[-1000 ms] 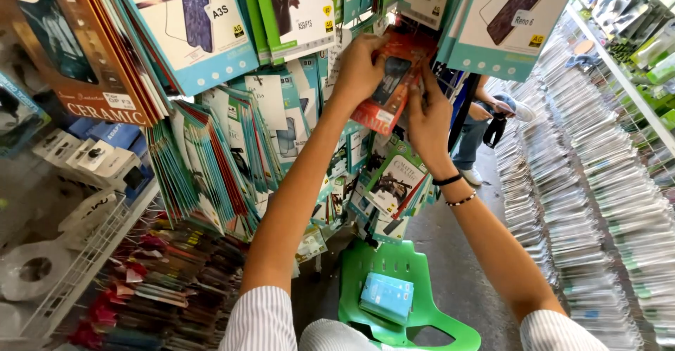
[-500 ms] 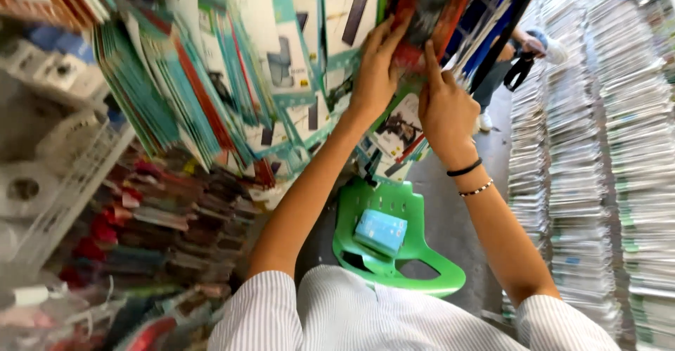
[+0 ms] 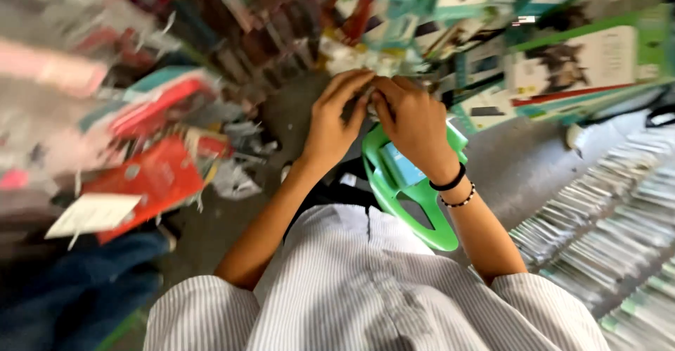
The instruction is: Cleaning and organizing phone screen protector packaging in a retail store using a cloth.
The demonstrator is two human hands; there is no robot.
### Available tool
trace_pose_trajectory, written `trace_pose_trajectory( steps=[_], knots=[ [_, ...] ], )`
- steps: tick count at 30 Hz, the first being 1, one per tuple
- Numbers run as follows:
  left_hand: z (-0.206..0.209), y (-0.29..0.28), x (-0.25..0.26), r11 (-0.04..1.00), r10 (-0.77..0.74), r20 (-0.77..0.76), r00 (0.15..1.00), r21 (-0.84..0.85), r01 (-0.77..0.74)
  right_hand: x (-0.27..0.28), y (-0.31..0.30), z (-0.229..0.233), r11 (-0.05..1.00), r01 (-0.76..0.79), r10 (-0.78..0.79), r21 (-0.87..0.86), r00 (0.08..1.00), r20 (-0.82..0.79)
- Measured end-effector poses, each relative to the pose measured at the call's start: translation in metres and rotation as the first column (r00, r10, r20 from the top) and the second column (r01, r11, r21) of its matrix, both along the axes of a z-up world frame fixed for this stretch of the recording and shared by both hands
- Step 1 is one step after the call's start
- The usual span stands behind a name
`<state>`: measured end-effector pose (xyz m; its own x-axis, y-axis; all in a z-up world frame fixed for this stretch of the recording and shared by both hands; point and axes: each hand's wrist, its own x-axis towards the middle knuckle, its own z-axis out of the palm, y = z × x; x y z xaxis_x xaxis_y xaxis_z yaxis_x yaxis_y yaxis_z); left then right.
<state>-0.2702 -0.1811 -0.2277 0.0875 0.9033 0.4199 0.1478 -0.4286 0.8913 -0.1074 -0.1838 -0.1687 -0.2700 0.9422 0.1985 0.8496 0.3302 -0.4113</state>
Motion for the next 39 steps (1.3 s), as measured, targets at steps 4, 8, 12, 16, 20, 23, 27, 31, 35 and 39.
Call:
trace_pose_trajectory(
  steps=[4,8,12,16,20,23,27,31,35,39],
  knots=[
    [0.008,-0.091,-0.084,0.975,0.199,-0.088,0.976,-0.081,-0.206,-0.063,-0.037,-0.008,0.972,-0.230,0.225,-0.041,0.970,-0.095],
    [0.020,-0.156,-0.159,0.876,0.441,-0.338,0.831,-0.037,-0.480,-0.113,-0.073,-0.012,0.927,-0.361,0.353,-0.097,0.931,-0.096],
    [0.032,-0.177,-0.225,0.887,0.405,-0.388,0.828,-0.052,-0.459,-0.173,-0.102,-0.003,0.901,-0.424,0.413,-0.089,0.902,-0.123],
    [0.037,-0.188,-0.283,0.928,0.317,-0.498,0.807,-0.013,-0.372,-0.238,-0.128,0.003,0.911,-0.410,0.394,-0.043,0.896,-0.205],
    [0.012,-0.180,-0.339,0.965,0.208,-0.778,0.593,0.066,-0.252,-0.272,-0.146,-0.022,0.962,-0.267,0.250,-0.060,0.947,-0.202],
    [-0.029,-0.172,-0.363,0.974,0.216,-0.804,0.554,0.139,-0.179,-0.291,-0.166,-0.029,0.979,-0.196,0.179,-0.061,0.961,-0.212],
    [-0.007,-0.165,-0.361,0.985,0.159,-0.737,0.656,0.079,-0.151,-0.307,-0.170,-0.033,0.991,-0.077,0.037,-0.113,0.947,-0.319],
    [0.008,-0.189,-0.348,0.996,0.082,-0.697,0.712,0.027,-0.089,-0.296,-0.217,-0.021,0.996,0.001,-0.046,-0.085,0.848,-0.527],
    [0.031,-0.218,-0.311,0.995,-0.019,-0.586,0.810,0.066,0.072,-0.274,-0.269,-0.008,0.992,0.128,-0.101,0.000,0.777,-0.621],
    [0.020,-0.249,-0.259,0.864,-0.503,-0.309,0.807,-0.156,0.479,-0.252,-0.344,0.010,0.926,0.378,-0.274,0.013,0.694,-0.666]
  ],
)
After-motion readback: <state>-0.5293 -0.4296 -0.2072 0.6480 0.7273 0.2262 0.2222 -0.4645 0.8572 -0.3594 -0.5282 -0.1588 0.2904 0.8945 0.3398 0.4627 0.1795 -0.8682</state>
